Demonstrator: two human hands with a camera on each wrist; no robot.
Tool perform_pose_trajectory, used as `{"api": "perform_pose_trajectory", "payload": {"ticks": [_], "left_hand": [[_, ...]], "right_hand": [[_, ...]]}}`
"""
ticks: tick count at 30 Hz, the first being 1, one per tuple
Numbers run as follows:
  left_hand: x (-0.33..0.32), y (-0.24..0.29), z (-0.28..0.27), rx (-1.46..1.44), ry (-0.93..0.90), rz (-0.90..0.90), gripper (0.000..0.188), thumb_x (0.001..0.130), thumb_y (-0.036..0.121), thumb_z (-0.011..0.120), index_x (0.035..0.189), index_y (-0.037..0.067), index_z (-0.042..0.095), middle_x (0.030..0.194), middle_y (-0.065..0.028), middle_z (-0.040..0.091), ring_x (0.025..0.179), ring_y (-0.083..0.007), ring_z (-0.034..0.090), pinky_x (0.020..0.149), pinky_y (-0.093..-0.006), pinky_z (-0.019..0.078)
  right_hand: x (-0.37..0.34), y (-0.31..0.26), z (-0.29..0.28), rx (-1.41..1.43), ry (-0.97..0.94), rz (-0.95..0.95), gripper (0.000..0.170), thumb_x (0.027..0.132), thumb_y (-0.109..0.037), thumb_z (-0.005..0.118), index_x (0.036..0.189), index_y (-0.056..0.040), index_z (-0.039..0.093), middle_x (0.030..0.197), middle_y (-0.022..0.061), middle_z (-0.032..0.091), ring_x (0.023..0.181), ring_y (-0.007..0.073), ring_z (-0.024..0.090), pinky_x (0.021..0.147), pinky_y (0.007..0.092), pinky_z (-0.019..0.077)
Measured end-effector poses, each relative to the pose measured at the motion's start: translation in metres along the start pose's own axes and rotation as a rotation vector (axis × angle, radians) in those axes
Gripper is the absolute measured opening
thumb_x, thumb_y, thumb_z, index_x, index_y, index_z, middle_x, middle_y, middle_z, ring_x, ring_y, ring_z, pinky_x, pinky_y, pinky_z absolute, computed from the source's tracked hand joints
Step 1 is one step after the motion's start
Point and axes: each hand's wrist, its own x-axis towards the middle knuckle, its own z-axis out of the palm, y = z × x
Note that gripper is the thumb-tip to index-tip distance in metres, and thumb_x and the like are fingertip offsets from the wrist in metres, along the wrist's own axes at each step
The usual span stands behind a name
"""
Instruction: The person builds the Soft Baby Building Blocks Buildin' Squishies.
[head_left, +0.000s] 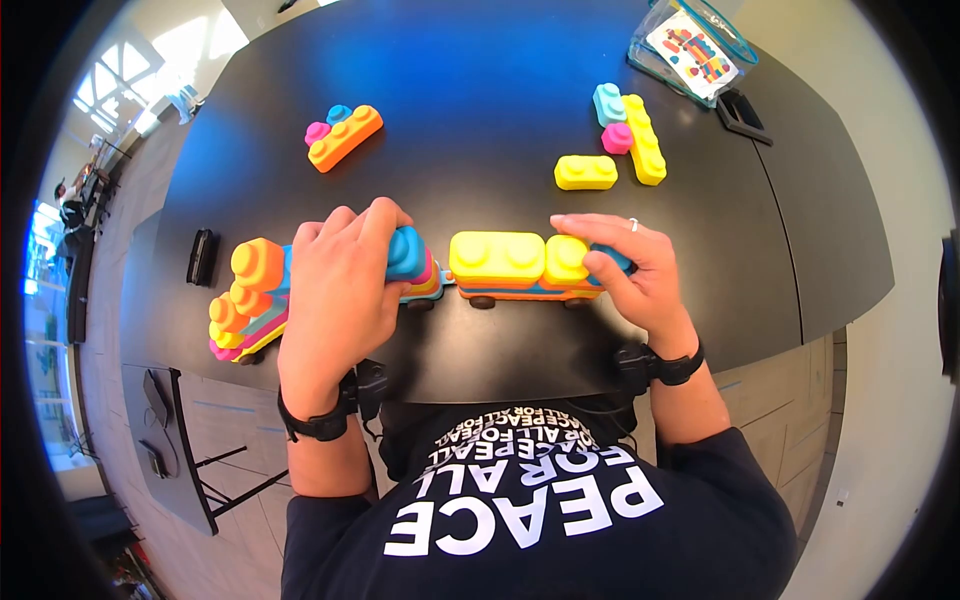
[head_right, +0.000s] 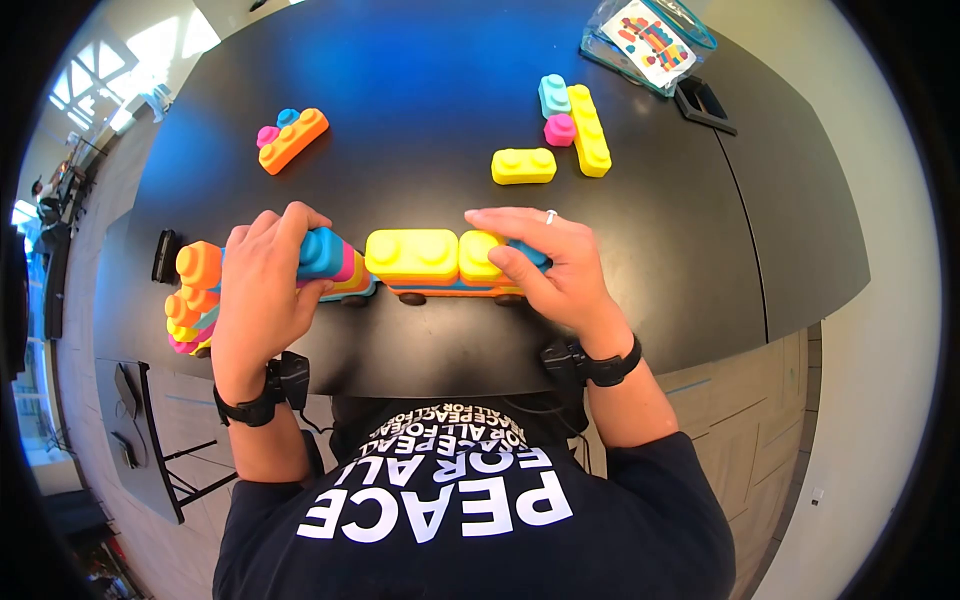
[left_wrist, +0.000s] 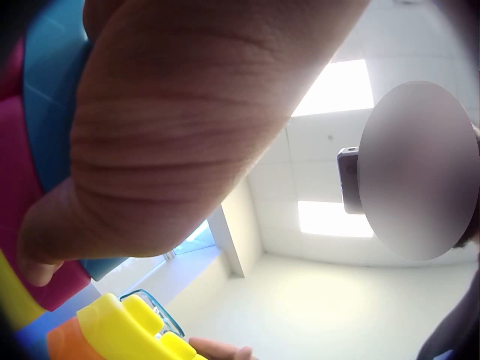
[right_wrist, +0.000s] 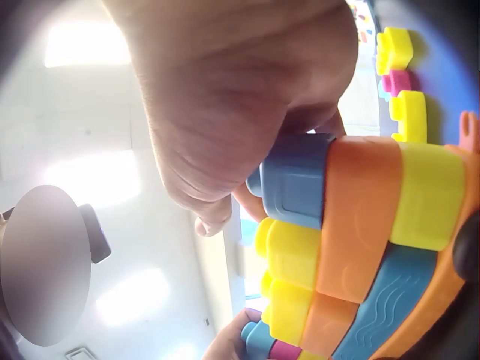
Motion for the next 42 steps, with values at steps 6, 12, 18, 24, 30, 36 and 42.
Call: {"api": "perform_pose_trajectory", "payload": {"ticks": [6, 12, 18, 24, 30, 36, 42], "left_hand": [[-0.001, 0.000, -0.001, -0.004, -0.009, -0.006, 0.060, 0.077, 0.004, 0.098, 0.129, 0.013, 0.071, 0.104, -0.0098, 0.073, 0.103, -0.0360, 0.070, 0.095, -0.0475, 0.0479], [-0.001, -0.001, 0.000, -0.014, 0.006, -0.003, 0.060, 0.077, 0.003, 0.098, 0.129, 0.013, 0.071, 0.104, -0.0100, 0.073, 0.104, -0.0363, 0.070, 0.096, -0.0475, 0.0482], [-0.001, -0.003, -0.001, -0.008, -0.009, -0.005, 0.061, 0.077, 0.004, 0.098, 0.130, 0.013, 0.070, 0.103, -0.0089, 0.072, 0.104, -0.0350, 0.069, 0.094, -0.0473, 0.0474], [-0.002, -0.005, 0.001, 0.006, -0.005, 0.016, 0.061, 0.078, 0.006, 0.099, 0.131, 0.014, 0.069, 0.105, -0.0075, 0.072, 0.105, -0.0339, 0.069, 0.094, -0.0475, 0.0472], [-0.003, -0.004, -0.001, -0.016, -0.023, -0.011, 0.060, 0.079, 0.006, 0.098, 0.130, 0.013, 0.067, 0.107, -0.0061, 0.074, 0.107, -0.0330, 0.070, 0.095, -0.0477, 0.0473], [-0.003, -0.003, -0.001, -0.005, -0.029, -0.021, 0.059, 0.080, 0.006, 0.098, 0.129, 0.013, 0.067, 0.108, -0.0058, 0.075, 0.107, -0.0330, 0.070, 0.096, -0.0478, 0.0471], [-0.003, -0.004, 0.000, 0.002, -0.024, -0.013, 0.061, 0.078, 0.006, 0.099, 0.130, 0.013, 0.068, 0.106, -0.0080, 0.074, 0.106, -0.0345, 0.070, 0.095, -0.0481, 0.0473]], "right_hand": [[-0.001, 0.003, 0.008, -0.153, 0.052, -0.096, 0.028, 0.110, -0.013, 0.083, 0.134, -0.0023, 0.089, 0.125, 0.0183, 0.090, 0.111, 0.0336, 0.087, 0.095, 0.0398, 0.0675], [0.000, 0.005, 0.009, -0.155, 0.058, -0.107, 0.028, 0.108, -0.014, 0.085, 0.132, -0.0011, 0.088, 0.117, 0.0194, 0.089, 0.105, 0.0343, 0.086, 0.093, 0.0399, 0.0672], [0.013, 0.013, -0.018, 0.013, 0.005, -0.084, 0.036, 0.113, -0.022, 0.083, 0.143, -0.0021, 0.084, 0.136, 0.0169, 0.086, 0.122, 0.0284, 0.083, 0.099, 0.0402, 0.0664], [0.060, 0.084, -0.094, -0.602, 0.179, 0.290, 0.073, 0.103, -0.036, 0.094, 0.163, -0.0053, 0.068, 0.153, 0.0245, 0.075, 0.139, 0.0390, 0.075, 0.115, 0.0489, 0.0618], [0.076, 0.174, -0.108, -0.856, -0.074, 0.466, 0.095, 0.099, -0.028, 0.093, 0.181, -0.0106, 0.049, 0.156, 0.0388, 0.068, 0.149, 0.0520, 0.067, 0.127, 0.0567, 0.0551], [0.077, 0.192, -0.123, -0.736, 0.086, 0.539, 0.080, 0.102, -0.015, 0.078, 0.179, -0.0138, 0.055, 0.157, 0.0370, 0.071, 0.143, 0.0556, 0.070, 0.124, 0.0579, 0.0559], [0.061, 0.051, -0.111, -0.251, 0.258, 0.221, 0.060, 0.105, -0.005, 0.073, 0.165, -0.0103, 0.073, 0.152, 0.0210, 0.081, 0.129, 0.0355, 0.078, 0.115, 0.0436, 0.0604]]}}
